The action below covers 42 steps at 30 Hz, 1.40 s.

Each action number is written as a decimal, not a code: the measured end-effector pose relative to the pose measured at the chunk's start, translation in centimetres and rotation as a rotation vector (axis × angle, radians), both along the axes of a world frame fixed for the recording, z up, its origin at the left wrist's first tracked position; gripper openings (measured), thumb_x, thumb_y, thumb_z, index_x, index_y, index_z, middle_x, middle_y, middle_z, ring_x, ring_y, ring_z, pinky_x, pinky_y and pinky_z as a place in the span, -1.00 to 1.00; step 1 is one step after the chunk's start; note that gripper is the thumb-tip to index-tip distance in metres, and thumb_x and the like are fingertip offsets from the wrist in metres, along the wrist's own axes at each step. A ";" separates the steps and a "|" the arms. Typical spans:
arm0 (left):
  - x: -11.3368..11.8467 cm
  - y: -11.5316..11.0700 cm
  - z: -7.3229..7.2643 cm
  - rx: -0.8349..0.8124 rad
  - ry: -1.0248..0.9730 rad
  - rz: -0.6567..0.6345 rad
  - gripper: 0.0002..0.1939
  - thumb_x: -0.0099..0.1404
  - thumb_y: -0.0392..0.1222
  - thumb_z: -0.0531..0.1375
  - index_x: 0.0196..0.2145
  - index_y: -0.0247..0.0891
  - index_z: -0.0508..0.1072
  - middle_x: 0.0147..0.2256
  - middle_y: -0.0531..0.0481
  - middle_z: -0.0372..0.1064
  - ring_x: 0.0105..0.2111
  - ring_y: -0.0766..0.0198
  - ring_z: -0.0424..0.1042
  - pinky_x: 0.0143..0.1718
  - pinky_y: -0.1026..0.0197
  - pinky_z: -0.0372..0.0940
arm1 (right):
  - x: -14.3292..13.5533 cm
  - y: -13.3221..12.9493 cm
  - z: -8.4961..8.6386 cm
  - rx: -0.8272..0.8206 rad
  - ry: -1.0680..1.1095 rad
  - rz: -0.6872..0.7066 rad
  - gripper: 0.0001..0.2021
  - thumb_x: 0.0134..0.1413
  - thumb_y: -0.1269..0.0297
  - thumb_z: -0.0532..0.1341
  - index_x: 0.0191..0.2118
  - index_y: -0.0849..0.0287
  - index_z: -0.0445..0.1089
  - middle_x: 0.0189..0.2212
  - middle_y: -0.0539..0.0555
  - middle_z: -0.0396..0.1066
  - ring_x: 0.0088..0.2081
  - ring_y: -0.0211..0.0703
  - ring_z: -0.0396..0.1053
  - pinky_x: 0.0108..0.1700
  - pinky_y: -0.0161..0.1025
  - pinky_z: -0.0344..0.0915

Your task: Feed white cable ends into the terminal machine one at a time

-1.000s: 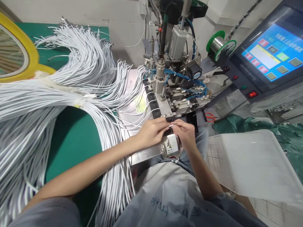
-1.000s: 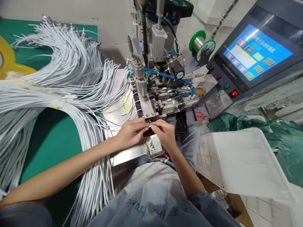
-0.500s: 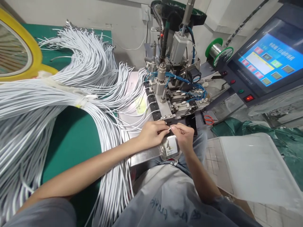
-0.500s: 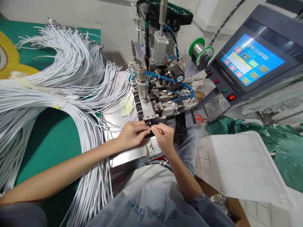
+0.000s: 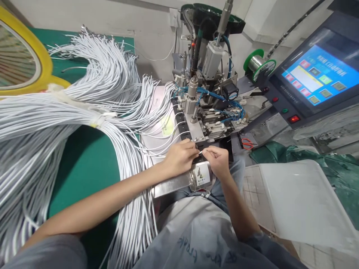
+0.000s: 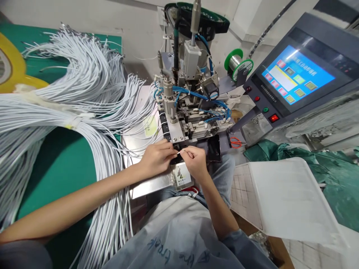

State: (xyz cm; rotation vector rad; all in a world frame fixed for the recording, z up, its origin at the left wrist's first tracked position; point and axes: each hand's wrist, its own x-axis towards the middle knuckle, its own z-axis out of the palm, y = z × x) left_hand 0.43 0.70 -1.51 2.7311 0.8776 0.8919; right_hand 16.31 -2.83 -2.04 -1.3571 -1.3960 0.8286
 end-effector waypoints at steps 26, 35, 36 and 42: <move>0.2 0.2 -1.4 -0.082 0.480 -0.104 -0.64 0.25 -0.47 -0.01 0.00 -0.43 0.30 -0.34 -0.09 0.26 -0.40 0.24 0.34 -0.39 0.23 0.30 | 2.3 1.3 -4.7 -0.257 0.105 0.016 -0.83 -0.07 0.22 0.17 -0.52 0.20 0.37 -0.60 -0.02 0.36 -0.52 -0.26 0.27 -0.43 -0.30 0.23; 0.4 0.4 -1.1 0.003 0.529 -0.135 -0.72 0.30 -0.40 0.02 -0.05 -0.44 0.35 -0.32 -0.14 0.27 -0.36 0.18 0.34 -0.36 0.18 0.29 | 2.4 1.0 -4.7 -0.280 0.144 0.049 -0.85 -0.08 0.24 0.19 -0.53 0.19 0.35 -0.61 -0.05 0.31 -0.54 -0.30 0.22 -0.46 -0.33 0.19; 0.5 0.5 -1.0 0.003 0.542 -0.137 -0.73 0.31 -0.40 0.02 -0.06 -0.44 0.36 -0.32 -0.14 0.27 -0.36 0.19 0.33 -0.35 0.18 0.28 | 2.4 1.0 -4.7 -0.284 0.155 0.048 -0.86 -0.09 0.24 0.19 -0.53 0.19 0.35 -0.62 -0.06 0.30 -0.55 -0.31 0.21 -0.47 -0.33 0.18; 0.5 0.6 -0.6 -0.026 0.551 -0.128 -0.74 0.32 -0.38 0.03 -0.06 -0.42 0.36 -0.29 -0.15 0.28 -0.33 0.20 0.33 -0.32 0.18 0.28 | 2.4 1.4 -5.0 -0.374 0.229 0.075 -0.85 -0.13 0.23 0.19 -0.56 0.19 0.32 -0.68 -0.10 0.22 -0.61 -0.35 0.13 -0.54 -0.35 0.11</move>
